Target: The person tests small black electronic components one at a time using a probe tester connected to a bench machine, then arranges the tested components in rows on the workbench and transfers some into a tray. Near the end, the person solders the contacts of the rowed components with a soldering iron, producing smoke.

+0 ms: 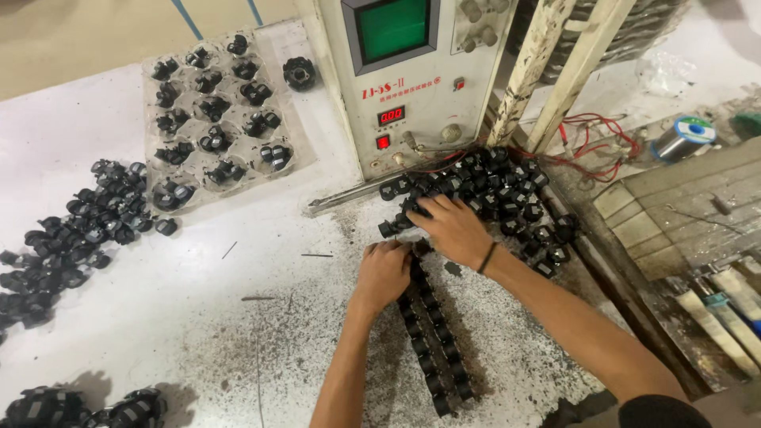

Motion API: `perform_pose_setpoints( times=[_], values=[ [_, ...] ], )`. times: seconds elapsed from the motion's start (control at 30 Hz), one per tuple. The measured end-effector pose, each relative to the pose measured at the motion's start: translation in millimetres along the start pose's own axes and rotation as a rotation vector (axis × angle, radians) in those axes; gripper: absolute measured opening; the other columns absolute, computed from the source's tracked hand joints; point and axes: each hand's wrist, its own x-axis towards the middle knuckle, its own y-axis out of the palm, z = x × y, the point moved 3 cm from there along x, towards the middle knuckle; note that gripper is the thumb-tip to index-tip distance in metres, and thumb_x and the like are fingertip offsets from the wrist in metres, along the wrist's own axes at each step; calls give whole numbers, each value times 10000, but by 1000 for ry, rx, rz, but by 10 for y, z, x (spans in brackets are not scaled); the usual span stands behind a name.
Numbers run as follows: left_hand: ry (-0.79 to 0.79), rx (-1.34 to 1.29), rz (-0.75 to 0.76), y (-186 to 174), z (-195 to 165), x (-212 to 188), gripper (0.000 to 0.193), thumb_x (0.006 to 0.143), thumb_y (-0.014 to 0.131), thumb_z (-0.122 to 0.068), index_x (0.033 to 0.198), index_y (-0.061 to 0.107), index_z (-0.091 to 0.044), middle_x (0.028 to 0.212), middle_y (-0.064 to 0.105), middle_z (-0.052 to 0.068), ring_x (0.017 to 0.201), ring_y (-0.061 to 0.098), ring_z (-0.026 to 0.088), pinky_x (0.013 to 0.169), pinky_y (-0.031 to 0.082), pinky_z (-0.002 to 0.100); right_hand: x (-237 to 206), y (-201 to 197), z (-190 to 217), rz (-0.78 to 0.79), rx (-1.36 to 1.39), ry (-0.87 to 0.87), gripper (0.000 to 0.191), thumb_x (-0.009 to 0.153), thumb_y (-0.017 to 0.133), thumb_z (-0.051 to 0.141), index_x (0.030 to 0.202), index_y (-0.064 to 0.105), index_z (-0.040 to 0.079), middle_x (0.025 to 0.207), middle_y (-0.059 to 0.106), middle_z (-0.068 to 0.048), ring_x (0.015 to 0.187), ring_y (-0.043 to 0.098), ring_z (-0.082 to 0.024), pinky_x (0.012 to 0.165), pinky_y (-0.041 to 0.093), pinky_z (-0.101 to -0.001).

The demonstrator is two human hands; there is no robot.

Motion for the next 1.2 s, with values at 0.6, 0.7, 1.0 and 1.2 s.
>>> perform_pose_setpoints(
  times=[0.6,0.7,1.0,1.2],
  values=[
    [52,-138,192,164,-124,410,257,864,659,-151,1091,748,-70,989,727,195,952,682,420,842,538,508,-862,86,80,73,312,206,203,893,726,196,974,773,15,866,720,-115,756,691,-309,679,562,-421],
    [52,-109,223,127,-168,411,269,879,667,-169,1117,743,-69,1006,722,204,969,676,421,856,535,507,-694,214,-141,509,248,427,305,1041,675,348,1009,783,65,975,743,-63,884,723,-233,836,578,-375],
    [70,-3,317,3,-362,398,338,755,753,-250,1062,792,-116,1010,719,214,986,688,403,902,544,479,-493,-69,-285,-8,-47,-48,497,741,741,129,1218,679,2,1007,671,-81,1017,580,-251,936,384,-458],
    [77,-71,294,25,-319,386,364,764,757,-239,1116,787,-150,997,711,214,971,681,411,874,536,487,-1169,70,-98,233,408,360,426,756,831,448,981,768,91,820,739,-84,763,657,-223,886,400,-418]
  ],
)
